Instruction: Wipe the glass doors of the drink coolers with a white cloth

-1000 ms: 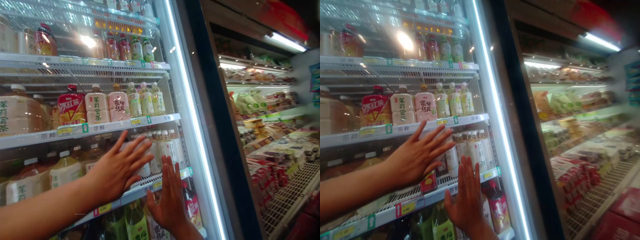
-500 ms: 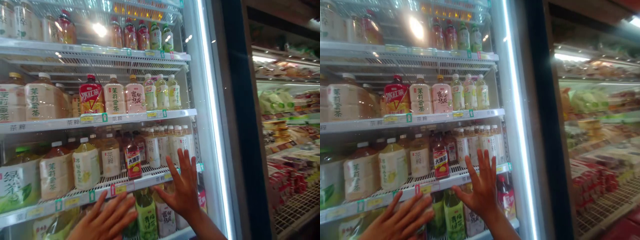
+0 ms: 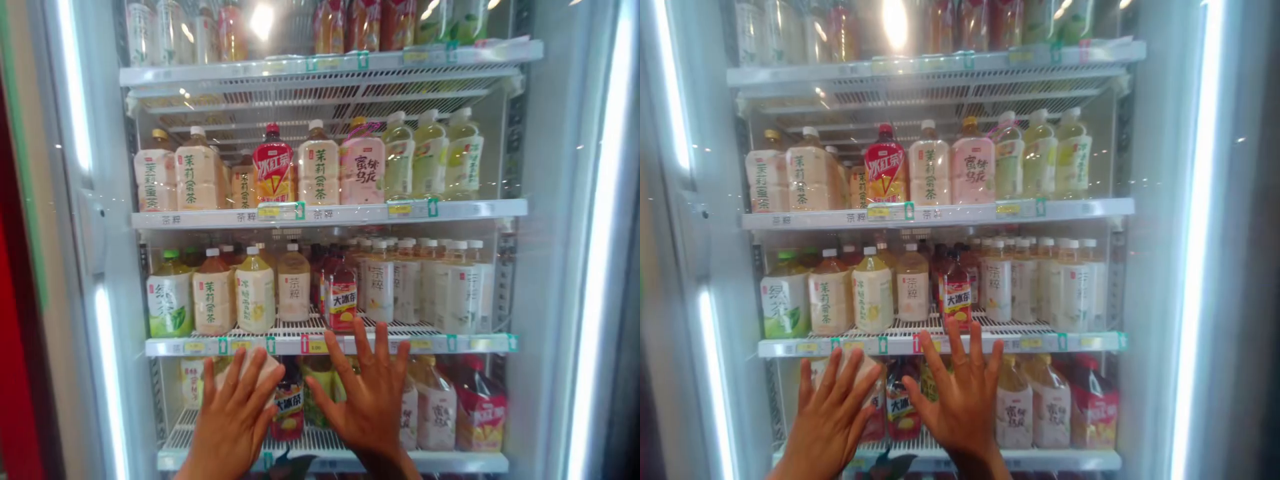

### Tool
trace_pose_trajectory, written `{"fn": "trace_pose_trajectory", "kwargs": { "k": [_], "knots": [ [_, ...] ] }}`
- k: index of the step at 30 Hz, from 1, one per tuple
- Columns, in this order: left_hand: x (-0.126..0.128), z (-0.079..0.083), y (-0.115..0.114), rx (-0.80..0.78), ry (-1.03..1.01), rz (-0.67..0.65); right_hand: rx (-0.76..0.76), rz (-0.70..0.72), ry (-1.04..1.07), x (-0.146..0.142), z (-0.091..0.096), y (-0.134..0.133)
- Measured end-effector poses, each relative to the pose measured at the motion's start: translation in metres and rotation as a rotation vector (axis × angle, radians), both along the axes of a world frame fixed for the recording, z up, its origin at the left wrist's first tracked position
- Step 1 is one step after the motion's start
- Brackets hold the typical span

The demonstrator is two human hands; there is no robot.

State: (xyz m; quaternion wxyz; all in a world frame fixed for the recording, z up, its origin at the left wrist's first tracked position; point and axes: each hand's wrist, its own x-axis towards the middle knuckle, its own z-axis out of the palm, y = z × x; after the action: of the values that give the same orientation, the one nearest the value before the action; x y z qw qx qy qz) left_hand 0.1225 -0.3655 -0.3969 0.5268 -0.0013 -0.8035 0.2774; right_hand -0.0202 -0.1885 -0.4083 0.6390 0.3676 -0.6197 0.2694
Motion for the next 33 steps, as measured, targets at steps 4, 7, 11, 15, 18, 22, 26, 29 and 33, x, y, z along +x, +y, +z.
{"fn": "trace_pose_trajectory", "kwargs": {
  "k": [4, 7, 11, 15, 18, 22, 26, 29, 33],
  "knots": [
    [0.009, 0.077, -0.028, 0.152, 0.144, 0.023, 0.017, -0.006, 0.020, -0.004, 0.001, 0.005],
    [0.014, 0.072, -0.036, 0.214, 0.152, 0.009, 0.010, -0.004, 0.009, -0.001, 0.002, 0.005],
    [0.023, -0.004, -0.032, 0.192, 0.096, -0.003, 0.015, -0.013, -0.001, 0.001, 0.002, 0.003],
    [0.025, 0.025, -0.041, 0.187, 0.099, 0.011, 0.022, -0.011, 0.009, 0.000, 0.002, 0.003],
    [0.023, 0.070, -0.048, 0.246, 0.138, 0.037, 0.028, -0.012, 0.003, 0.001, 0.002, 0.004],
    [0.024, 0.023, -0.040, 0.203, 0.123, 0.028, 0.022, -0.017, 0.011, 0.001, 0.002, 0.003],
    [0.024, -0.021, -0.034, 0.085, 0.062, 0.009, 0.021, -0.020, 0.018, 0.000, 0.002, 0.003],
    [0.019, 0.029, -0.036, 0.131, 0.099, 0.000, 0.019, -0.012, 0.024, 0.000, 0.002, 0.004],
    [0.009, 0.064, -0.029, 0.162, 0.131, 0.000, 0.020, -0.011, 0.015, 0.001, 0.002, 0.004]
  ]
}}
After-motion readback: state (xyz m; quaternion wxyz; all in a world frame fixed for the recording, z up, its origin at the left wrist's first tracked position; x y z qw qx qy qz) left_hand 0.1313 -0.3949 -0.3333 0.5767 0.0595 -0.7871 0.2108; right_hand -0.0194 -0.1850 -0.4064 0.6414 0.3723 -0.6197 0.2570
